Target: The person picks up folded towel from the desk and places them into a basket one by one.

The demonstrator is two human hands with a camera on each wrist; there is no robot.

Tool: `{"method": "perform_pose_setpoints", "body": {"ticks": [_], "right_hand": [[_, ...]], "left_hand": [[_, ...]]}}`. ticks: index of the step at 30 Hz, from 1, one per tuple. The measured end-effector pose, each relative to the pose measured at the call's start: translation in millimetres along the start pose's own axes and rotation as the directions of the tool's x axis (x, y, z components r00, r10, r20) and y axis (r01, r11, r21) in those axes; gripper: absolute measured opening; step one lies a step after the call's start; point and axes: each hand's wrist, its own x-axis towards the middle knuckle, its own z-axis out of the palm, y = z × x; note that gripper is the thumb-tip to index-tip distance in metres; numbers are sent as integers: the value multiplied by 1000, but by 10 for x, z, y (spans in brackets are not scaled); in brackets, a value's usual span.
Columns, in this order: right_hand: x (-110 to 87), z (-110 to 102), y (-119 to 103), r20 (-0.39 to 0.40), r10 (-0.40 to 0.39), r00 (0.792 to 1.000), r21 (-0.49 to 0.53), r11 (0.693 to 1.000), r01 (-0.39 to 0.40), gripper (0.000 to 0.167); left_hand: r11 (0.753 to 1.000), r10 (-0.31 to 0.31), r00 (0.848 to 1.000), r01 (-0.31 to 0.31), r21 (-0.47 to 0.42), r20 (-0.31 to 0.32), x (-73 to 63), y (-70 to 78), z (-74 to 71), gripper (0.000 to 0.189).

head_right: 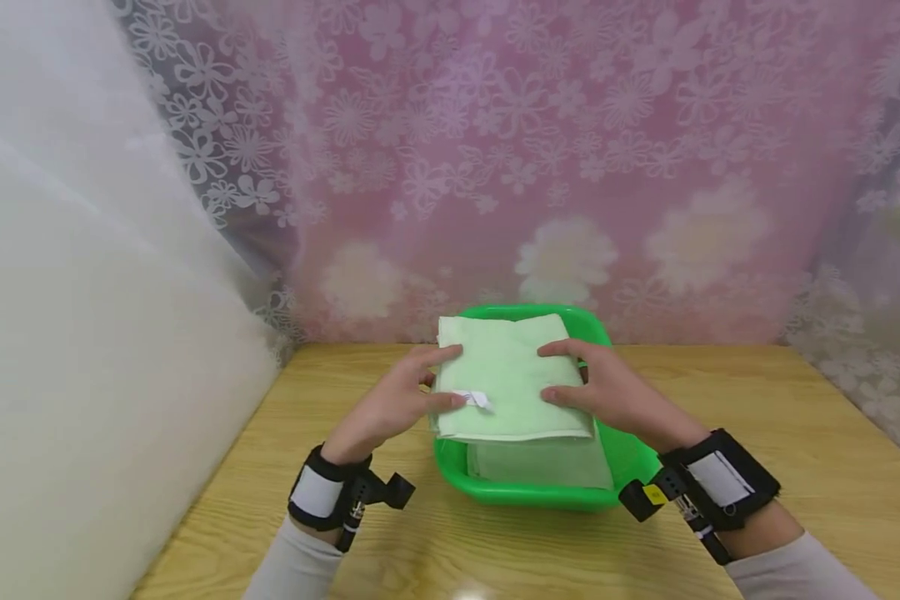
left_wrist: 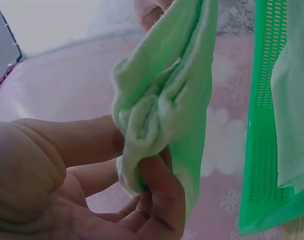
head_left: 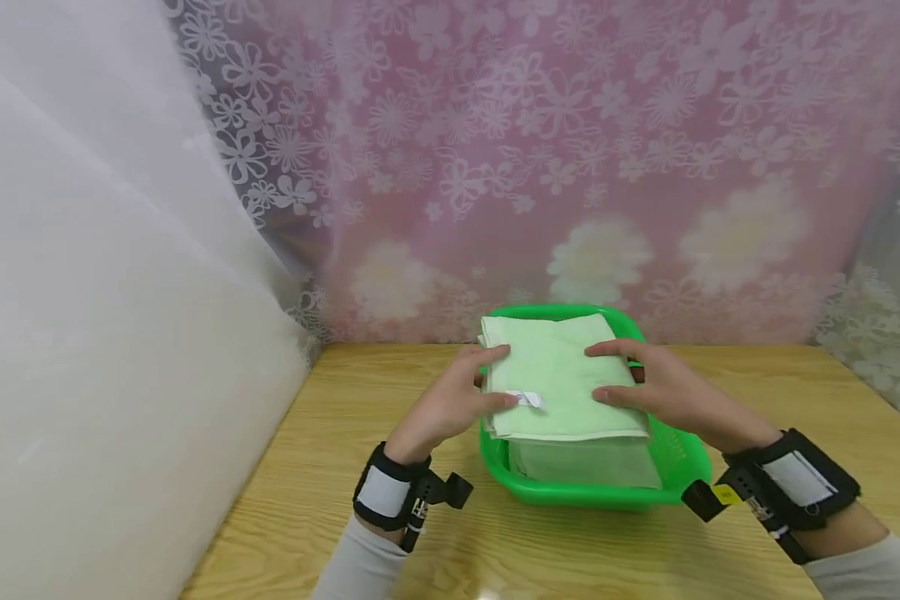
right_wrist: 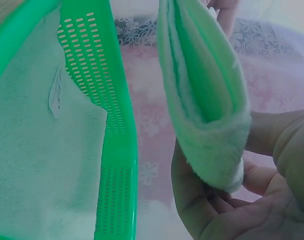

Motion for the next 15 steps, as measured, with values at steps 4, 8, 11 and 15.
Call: {"method": "perform_pose_setpoints", "body": {"ticks": [4, 8, 11, 15], "right_hand": [[-24, -16, 28, -3, 11, 1000, 16, 1000, -11, 63], [-34, -12, 90, -1, -1, 1000, 41, 999, 1, 64], [-41, 6, 142, 11, 7, 1000, 48, 999, -7, 66], [-52, 27, 228, 14, 35, 999, 13, 999, -35, 65]], "left_hand": [[1000, -5, 1000, 5, 19, 8, 30, -5, 22, 66], [999, -30, 999, 30, 22, 17, 66, -29, 79, 65], [999, -48, 999, 48, 12, 15, 92, -74, 130, 67], [998, -58, 998, 58, 40, 13, 142, -159, 218, 68]]}}
